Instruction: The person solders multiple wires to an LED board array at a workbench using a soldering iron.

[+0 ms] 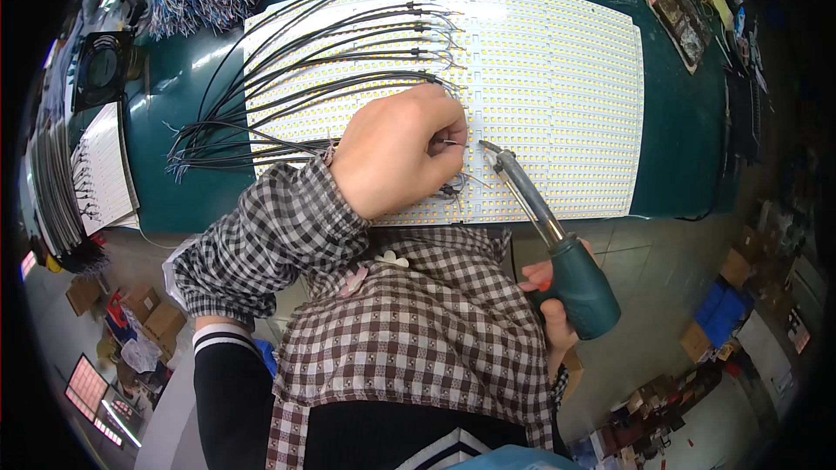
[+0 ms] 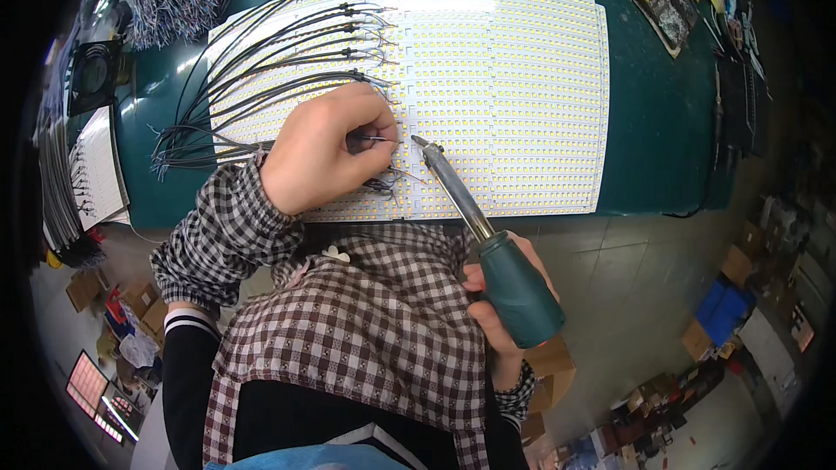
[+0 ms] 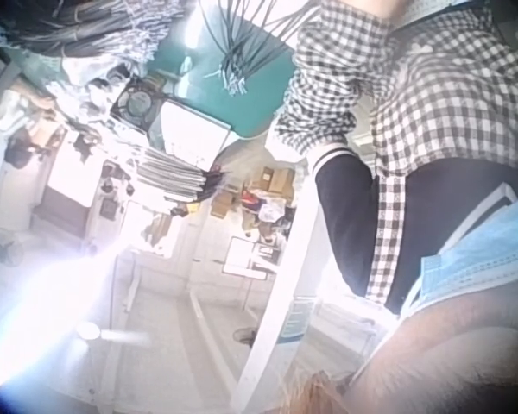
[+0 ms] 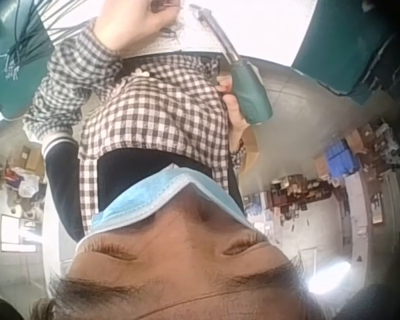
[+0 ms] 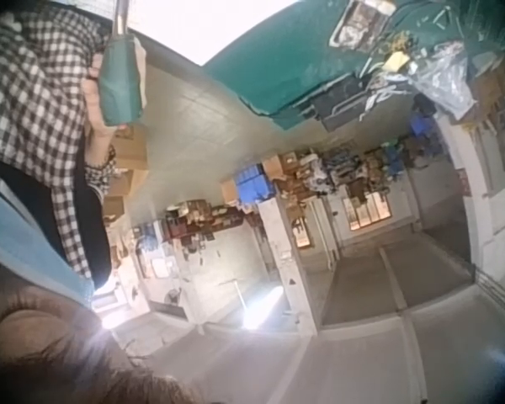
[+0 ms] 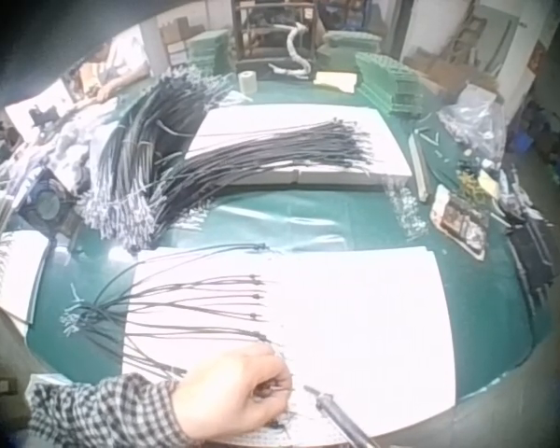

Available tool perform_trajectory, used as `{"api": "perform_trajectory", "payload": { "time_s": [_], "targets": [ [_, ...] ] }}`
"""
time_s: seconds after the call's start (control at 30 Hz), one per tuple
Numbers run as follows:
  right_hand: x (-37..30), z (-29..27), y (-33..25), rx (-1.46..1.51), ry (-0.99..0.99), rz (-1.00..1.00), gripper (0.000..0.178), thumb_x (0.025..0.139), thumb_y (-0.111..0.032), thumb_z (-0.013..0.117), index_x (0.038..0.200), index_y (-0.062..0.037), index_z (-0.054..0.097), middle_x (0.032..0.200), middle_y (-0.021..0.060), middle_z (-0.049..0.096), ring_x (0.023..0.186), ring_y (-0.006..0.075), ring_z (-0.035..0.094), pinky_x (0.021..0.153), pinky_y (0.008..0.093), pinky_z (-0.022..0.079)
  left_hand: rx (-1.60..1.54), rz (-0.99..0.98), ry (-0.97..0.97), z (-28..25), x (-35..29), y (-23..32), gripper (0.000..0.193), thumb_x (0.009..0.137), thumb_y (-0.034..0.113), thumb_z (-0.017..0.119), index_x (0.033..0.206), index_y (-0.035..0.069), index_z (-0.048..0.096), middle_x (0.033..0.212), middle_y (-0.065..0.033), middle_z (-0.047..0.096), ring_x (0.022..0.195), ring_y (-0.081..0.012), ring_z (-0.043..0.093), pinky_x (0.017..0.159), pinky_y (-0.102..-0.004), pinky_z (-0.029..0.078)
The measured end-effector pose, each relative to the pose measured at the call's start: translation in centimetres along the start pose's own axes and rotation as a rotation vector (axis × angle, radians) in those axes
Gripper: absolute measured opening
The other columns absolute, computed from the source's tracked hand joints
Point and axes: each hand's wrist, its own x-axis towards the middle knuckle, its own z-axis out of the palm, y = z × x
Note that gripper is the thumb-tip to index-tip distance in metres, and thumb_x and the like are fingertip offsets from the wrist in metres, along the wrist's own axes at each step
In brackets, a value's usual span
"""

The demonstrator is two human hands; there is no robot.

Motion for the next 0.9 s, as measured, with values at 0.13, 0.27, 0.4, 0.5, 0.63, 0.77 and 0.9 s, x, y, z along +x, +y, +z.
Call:
{"api": "perform_trajectory", "payload": {
  "time_s": [0.13,0.27,0.4,0.5,0.63,0.77,0.9],
  "targets": [
    [0.39,-0.44,0.42,-0.08,-0.079,-0.097,0.072,0.078,-0.042,0.082,0.119,0.0116,0.059,0.08,0.0095,0.07,0.074,0.0171,0.068,0.076,0.0308,0.056,0.023,0.015,-0.015,-0.18,0.12,-0.12,0.01,0.073,0.008,0.068,0.08,0.002,0.063,0.076,-0.0096,0.058,0.065,-0.0222,0.058,0.059,-0.0329,0.047],
    [0.11,-0.16,0.14,-0.042,-0.069,-0.056,0.066,0.078,-0.04,0.082,0.114,0.0103,0.062,0.08,0.0081,0.07,0.074,0.0155,0.067,0.08,0.0313,0.054,0.031,0.008,-0.016,-0.19,0.1,0.01,0.01,0.073,0.008,0.068,0.08,0.002,0.063,0.076,-0.0098,0.058,0.065,-0.0223,0.058,0.059,-0.0329,0.047],
    [-0.14,0.35,-0.14,0.019,-0.014,0.021,0.065,0.078,-0.04,0.083,0.114,0.0106,0.063,0.084,0.0085,0.069,0.075,0.0157,0.067,0.081,0.0322,0.054,0.035,0.008,-0.023,-0.29,0.14,0.12,0.01,0.073,0.007,0.068,0.079,0.002,0.063,0.075,-0.0098,0.058,0.065,-0.0222,0.058,0.059,-0.0329,0.047],
    [-0.07,0.28,-0.25,0.002,-0.029,0.028,0.068,0.077,-0.04,0.083,0.116,0.0115,0.061,0.085,0.0082,0.07,0.075,0.0156,0.067,0.081,0.0324,0.054,0.03,-0.005,-0.037,-0.39,0.15,0.2,0.009,0.072,0.007,0.068,0.079,0.002,0.063,0.075,-0.0097,0.058,0.064,-0.0219,0.058,0.059,-0.0328,0.047],
    [-0.23,0.07,-0.12,-0.007,-0.03,0.024,0.074,0.077,-0.04,0.083,0.122,0.0137,0.057,0.084,0.0065,0.07,0.075,0.0153,0.067,0.081,0.0322,0.053,0.022,0.0,-0.042,-0.36,0.16,0.31,0.009,0.072,0.006,0.067,0.079,0.002,0.063,0.074,-0.0094,0.058,0.063,-0.0211,0.057,0.058,-0.0325,0.047],
    [-0.43,0.05,-0.07,-0.009,-0.034,0.017,0.075,0.078,-0.039,0.083,0.123,0.0144,0.056,0.083,0.0056,0.07,0.075,0.0152,0.067,0.08,0.0316,0.053,0.019,-0.001,-0.046,-0.33,0.16,0.49,0.009,0.072,0.006,0.067,0.079,0.002,0.063,0.074,-0.0093,0.058,0.062,-0.0207,0.057,0.058,-0.0323,0.047],
    [-0.36,0.2,-0.3,-0.013,-0.034,0.02,0.073,0.078,-0.039,0.083,0.122,0.0138,0.057,0.083,0.0061,0.07,0.075,0.015,0.067,0.078,0.0299,0.053,0.018,-0.021,-0.059,-0.56,0.11,0.64,0.009,0.072,0.008,0.066,0.078,0.002,0.063,0.075,-0.0111,0.059,0.067,-0.0264,0.059,0.061,-0.037,0.048]
  ]
}}
